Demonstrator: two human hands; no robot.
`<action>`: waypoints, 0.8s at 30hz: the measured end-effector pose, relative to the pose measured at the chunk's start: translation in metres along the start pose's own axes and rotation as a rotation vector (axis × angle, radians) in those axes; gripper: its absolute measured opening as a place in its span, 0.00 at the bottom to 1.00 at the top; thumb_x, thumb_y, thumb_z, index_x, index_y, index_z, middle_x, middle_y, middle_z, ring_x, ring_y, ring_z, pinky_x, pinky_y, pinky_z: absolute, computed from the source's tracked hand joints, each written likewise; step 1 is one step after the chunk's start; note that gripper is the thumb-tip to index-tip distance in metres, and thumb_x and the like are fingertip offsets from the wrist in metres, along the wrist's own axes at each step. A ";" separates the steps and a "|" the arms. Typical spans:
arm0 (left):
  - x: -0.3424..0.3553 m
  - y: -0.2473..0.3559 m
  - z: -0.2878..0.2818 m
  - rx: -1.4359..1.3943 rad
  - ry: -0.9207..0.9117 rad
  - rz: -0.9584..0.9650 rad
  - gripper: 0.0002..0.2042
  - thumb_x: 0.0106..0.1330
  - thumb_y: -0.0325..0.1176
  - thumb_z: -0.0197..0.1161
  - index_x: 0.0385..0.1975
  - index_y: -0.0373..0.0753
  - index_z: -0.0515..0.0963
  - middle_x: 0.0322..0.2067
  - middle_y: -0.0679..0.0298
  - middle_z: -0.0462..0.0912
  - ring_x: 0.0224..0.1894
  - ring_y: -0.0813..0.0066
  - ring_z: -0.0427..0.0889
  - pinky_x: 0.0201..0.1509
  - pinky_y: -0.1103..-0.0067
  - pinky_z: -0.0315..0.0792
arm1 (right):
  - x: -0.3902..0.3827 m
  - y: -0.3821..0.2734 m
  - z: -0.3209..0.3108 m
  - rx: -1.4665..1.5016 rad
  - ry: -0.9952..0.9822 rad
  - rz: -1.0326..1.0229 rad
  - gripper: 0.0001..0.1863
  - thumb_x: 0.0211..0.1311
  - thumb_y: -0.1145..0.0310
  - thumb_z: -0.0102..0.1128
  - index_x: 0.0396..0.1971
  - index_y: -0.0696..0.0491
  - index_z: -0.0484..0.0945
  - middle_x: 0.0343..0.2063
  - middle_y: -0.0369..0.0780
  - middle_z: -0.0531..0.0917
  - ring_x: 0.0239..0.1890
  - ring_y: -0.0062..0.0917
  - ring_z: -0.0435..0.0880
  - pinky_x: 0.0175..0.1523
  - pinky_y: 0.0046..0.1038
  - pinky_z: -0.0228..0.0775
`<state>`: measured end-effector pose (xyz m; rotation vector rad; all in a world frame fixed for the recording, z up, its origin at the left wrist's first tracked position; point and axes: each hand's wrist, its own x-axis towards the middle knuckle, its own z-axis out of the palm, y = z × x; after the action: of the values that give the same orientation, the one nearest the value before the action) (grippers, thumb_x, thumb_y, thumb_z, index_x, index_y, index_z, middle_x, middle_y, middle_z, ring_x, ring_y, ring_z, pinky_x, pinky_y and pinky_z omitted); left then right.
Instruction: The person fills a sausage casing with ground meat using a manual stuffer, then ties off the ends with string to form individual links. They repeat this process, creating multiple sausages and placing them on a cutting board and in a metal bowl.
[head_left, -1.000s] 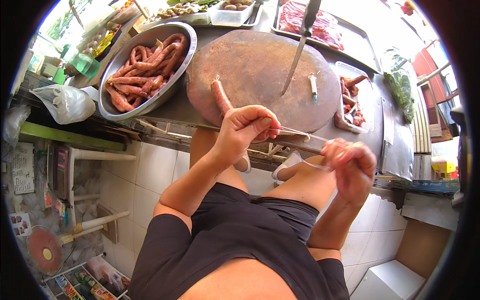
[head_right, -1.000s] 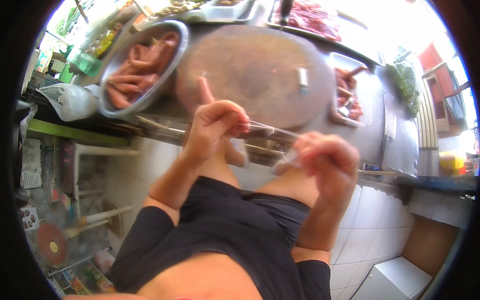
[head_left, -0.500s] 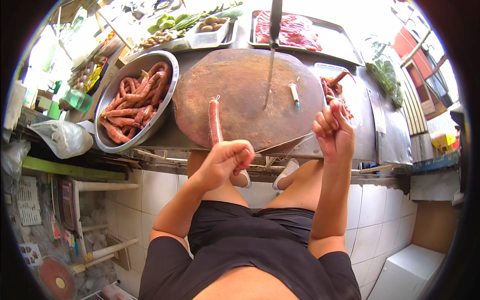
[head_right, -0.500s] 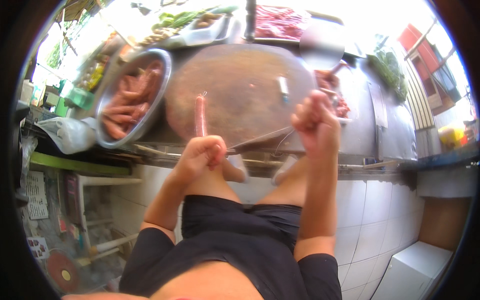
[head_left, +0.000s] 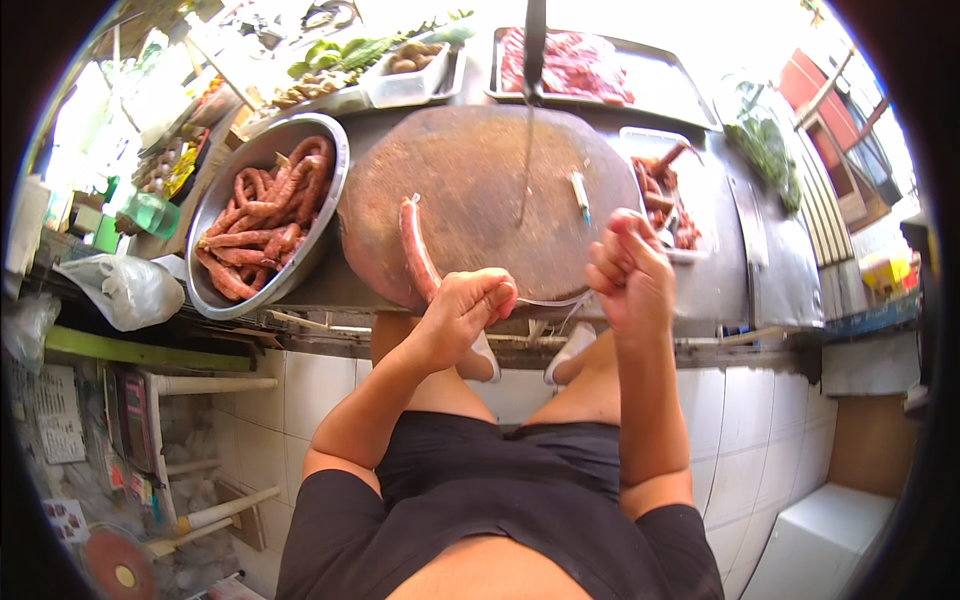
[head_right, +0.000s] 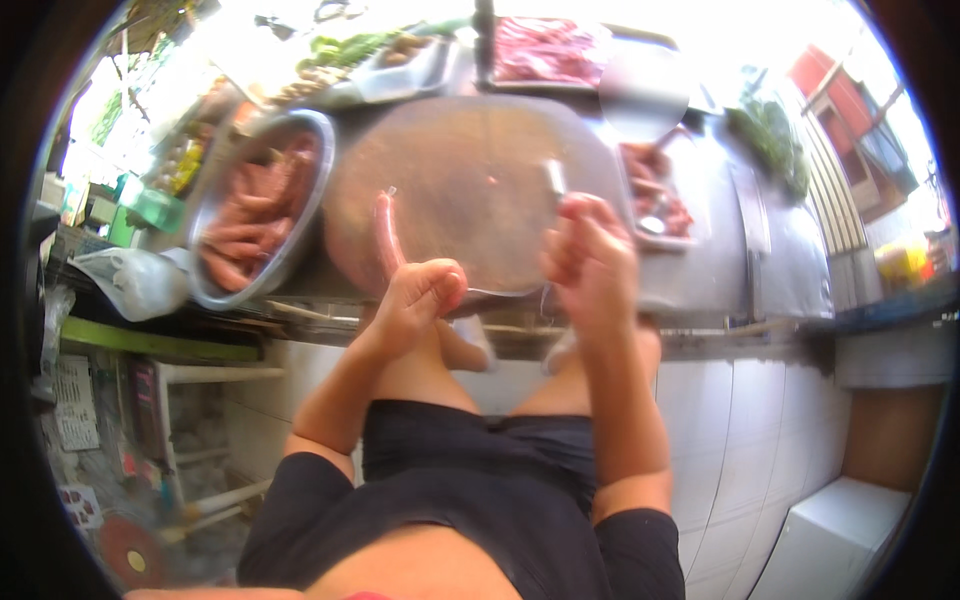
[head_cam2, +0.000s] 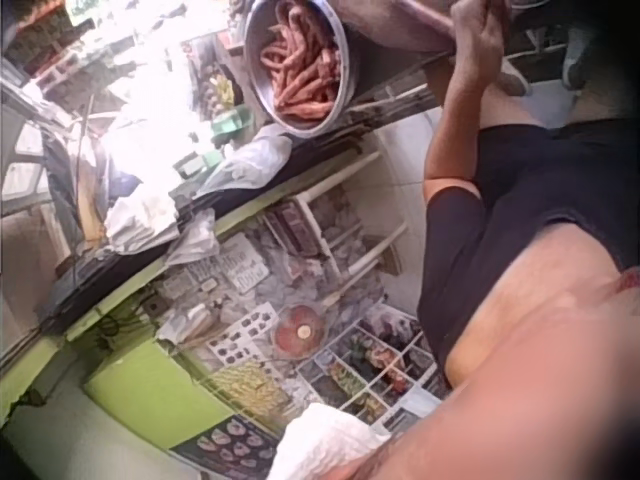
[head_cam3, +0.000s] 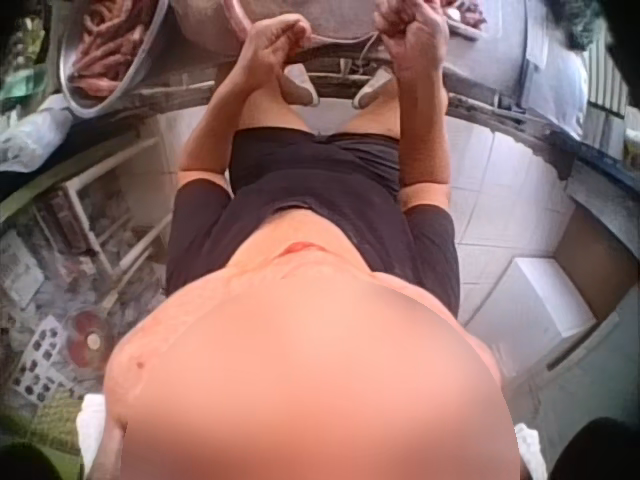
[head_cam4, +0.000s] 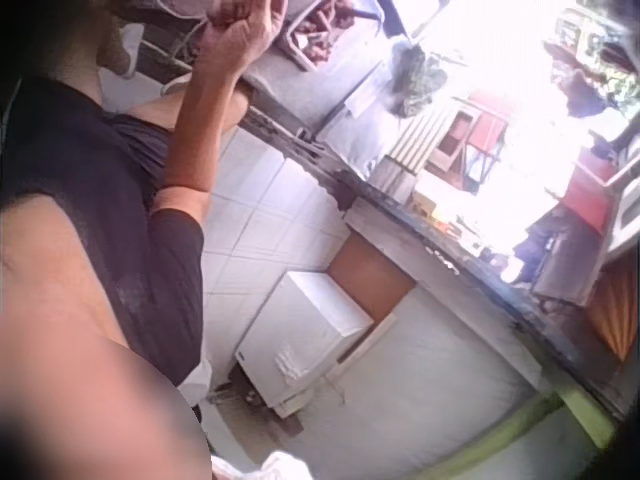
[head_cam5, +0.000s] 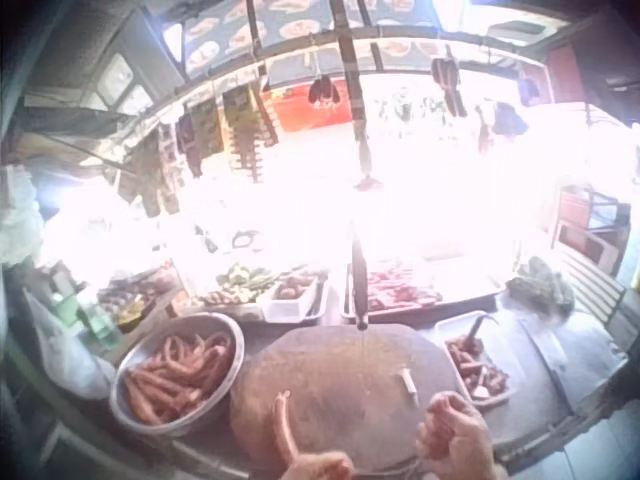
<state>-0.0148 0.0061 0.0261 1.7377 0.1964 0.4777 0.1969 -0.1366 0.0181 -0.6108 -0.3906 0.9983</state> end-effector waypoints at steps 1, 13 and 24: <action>0.001 0.000 -0.003 -0.011 0.038 0.033 0.15 0.80 0.35 0.53 0.26 0.37 0.71 0.22 0.72 0.66 0.25 0.83 0.63 0.29 0.82 0.60 | 0.004 -0.004 -0.005 -0.049 0.156 -0.105 0.09 0.75 0.65 0.57 0.39 0.55 0.78 0.15 0.28 0.59 0.16 0.13 0.53 0.19 0.20 0.43; 0.093 -0.040 -0.018 0.025 0.269 -0.003 0.04 0.78 0.28 0.53 0.40 0.36 0.72 0.24 0.69 0.71 0.25 0.84 0.67 0.29 0.83 0.66 | 0.056 0.007 -0.004 -1.853 0.024 -0.926 0.03 0.60 0.77 0.64 0.32 0.59 0.82 0.31 0.45 0.83 0.34 0.40 0.81 0.43 0.37 0.74; 0.051 -0.030 -0.005 0.657 0.375 0.316 0.21 0.62 0.23 0.67 0.56 0.31 0.77 0.56 0.42 0.79 0.60 0.41 0.76 0.66 0.61 0.70 | 0.042 0.002 0.016 -1.553 -0.065 -0.593 0.01 0.57 0.81 0.61 0.29 0.61 0.78 0.26 0.43 0.77 0.28 0.30 0.76 0.36 0.29 0.68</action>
<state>0.0322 0.0369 0.0087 2.3216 0.3781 1.0619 0.2070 -0.0947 0.0301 -1.7005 -1.3364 -0.0433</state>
